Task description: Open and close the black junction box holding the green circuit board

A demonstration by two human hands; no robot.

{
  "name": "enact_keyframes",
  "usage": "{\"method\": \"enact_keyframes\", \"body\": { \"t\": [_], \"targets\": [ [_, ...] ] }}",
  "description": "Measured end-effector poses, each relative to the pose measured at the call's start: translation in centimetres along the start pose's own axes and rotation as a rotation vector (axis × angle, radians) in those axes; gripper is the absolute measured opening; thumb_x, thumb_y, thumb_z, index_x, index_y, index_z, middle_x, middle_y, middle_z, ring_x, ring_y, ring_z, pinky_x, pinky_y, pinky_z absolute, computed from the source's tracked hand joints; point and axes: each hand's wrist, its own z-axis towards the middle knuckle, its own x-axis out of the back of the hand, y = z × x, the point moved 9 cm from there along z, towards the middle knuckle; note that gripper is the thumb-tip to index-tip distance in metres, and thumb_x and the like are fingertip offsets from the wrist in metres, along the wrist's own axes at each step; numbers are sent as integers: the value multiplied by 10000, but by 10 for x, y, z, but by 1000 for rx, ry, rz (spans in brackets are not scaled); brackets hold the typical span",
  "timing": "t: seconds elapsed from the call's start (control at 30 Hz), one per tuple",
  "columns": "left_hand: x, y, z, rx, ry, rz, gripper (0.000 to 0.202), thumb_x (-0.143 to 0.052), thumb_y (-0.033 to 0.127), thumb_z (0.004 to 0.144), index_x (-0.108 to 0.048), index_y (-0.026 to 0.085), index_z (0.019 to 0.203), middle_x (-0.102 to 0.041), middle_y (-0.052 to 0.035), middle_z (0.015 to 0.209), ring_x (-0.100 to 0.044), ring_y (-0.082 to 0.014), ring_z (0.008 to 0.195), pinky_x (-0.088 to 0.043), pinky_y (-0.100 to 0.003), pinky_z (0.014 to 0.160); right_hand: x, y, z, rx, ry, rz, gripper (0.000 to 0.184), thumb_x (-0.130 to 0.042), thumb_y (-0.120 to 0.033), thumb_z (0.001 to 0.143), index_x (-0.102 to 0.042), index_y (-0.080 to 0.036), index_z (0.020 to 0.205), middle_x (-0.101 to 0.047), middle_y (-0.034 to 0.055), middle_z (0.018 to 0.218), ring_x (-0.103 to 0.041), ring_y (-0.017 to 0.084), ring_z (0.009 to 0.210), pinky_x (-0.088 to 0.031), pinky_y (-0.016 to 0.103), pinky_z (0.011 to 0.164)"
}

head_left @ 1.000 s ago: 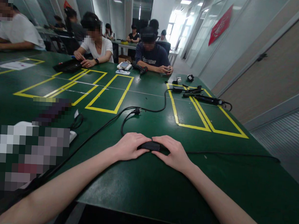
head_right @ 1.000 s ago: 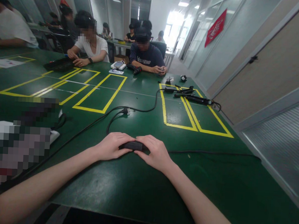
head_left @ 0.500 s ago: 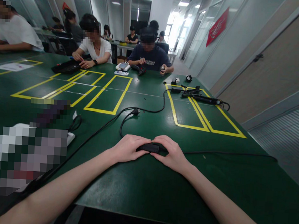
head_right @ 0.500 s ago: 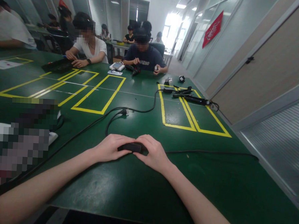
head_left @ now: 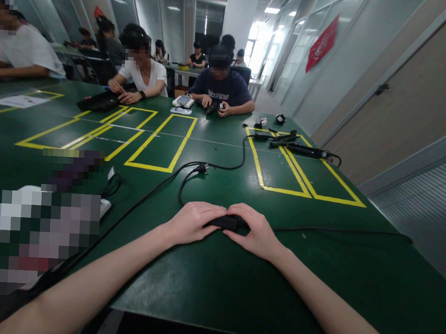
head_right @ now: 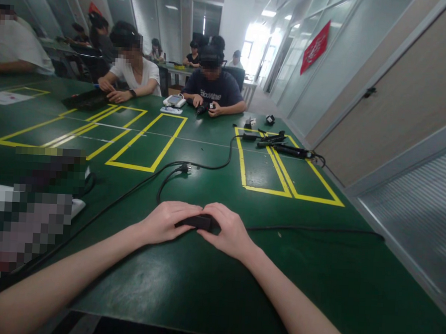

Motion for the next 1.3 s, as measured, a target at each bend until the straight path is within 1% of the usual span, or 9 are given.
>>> {"method": "enact_keyframes", "body": {
  "t": [0.13,0.27,0.37,0.47,0.6,0.7,0.83,0.97,1.3],
  "targets": [
    [10,11,1,-123,88,119,282,-530,230,1067,-621,151,1322,-749,-126,1278,-722,-221,1197,-596,-370,1034,-2,6,-2,-110,-47,84,355,-714,-260,899,-576,-239,1226,-717,94,1146,-717,252,1020,-603,396,880],
    [10,17,3,-187,69,215,308,-483,169,1072,-618,174,1349,-757,-97,1275,-704,-204,1233,-571,-390,1077,-9,21,-5,-364,-132,352,339,-706,-359,909,-552,-239,1186,-700,51,1044,-710,195,850,-585,314,708],
    [8,18,5,-198,39,253,304,-479,182,1078,-636,192,1338,-773,-79,1244,-713,-199,1215,-554,-395,1094,-22,32,-14,-616,-239,725,366,-672,-501,926,-478,-251,1111,-684,2,915,-688,143,628,-441,208,460],
    [10,24,6,-242,76,272,258,-511,168,1068,-657,183,1281,-779,-68,1231,-717,-194,1204,-559,-372,1073,-33,34,-24,-798,-361,946,441,-606,-619,943,-423,-252,1105,-639,-65,641,-570,116,425,-312,174,389],
    [15,31,7,-298,132,275,230,-541,135,1048,-647,159,1251,-775,-74,1241,-707,-193,1222,-558,-357,1067,-34,36,-28,-886,-374,981,480,-674,-610,902,-442,-245,1111,-528,-120,468,-411,92,351,-242,167,376],
    [20,25,8,-229,156,274,335,-535,145,1040,-589,177,1369,-737,-96,1317,-670,-205,1287,-530,-398,1119,-27,40,-25,-902,-286,1004,486,-729,-580,869,-476,-249,1117,-484,-132,486,-359,80,356,-202,175,379],
    [32,13,7,-125,233,249,463,-562,149,1011,-508,186,1470,-659,-135,1431,-597,-229,1380,-469,-474,1187,7,57,-18,-904,-24,1039,514,-822,-533,786,-535,-254,1109,-627,-56,708,-338,50,390,-145,197,385],
    [32,6,4,-95,226,190,404,-577,146,1001,-562,181,1403,-707,-120,1354,-657,-218,1295,-524,-437,1126,61,78,-16,-869,257,1038,480,-865,-501,749,-597,-263,1068,-713,-4,895,-263,18,405,-192,199,397],
    [13,-14,1,18,69,82,258,-542,207,1019,-711,168,1210,-786,-87,1057,-747,-196,962,-610,-349,892,189,123,-59,-954,694,727,281,-752,-383,770,-562,-246,924,-673,8,840,-212,46,429,-228,205,402]
  ]
}}
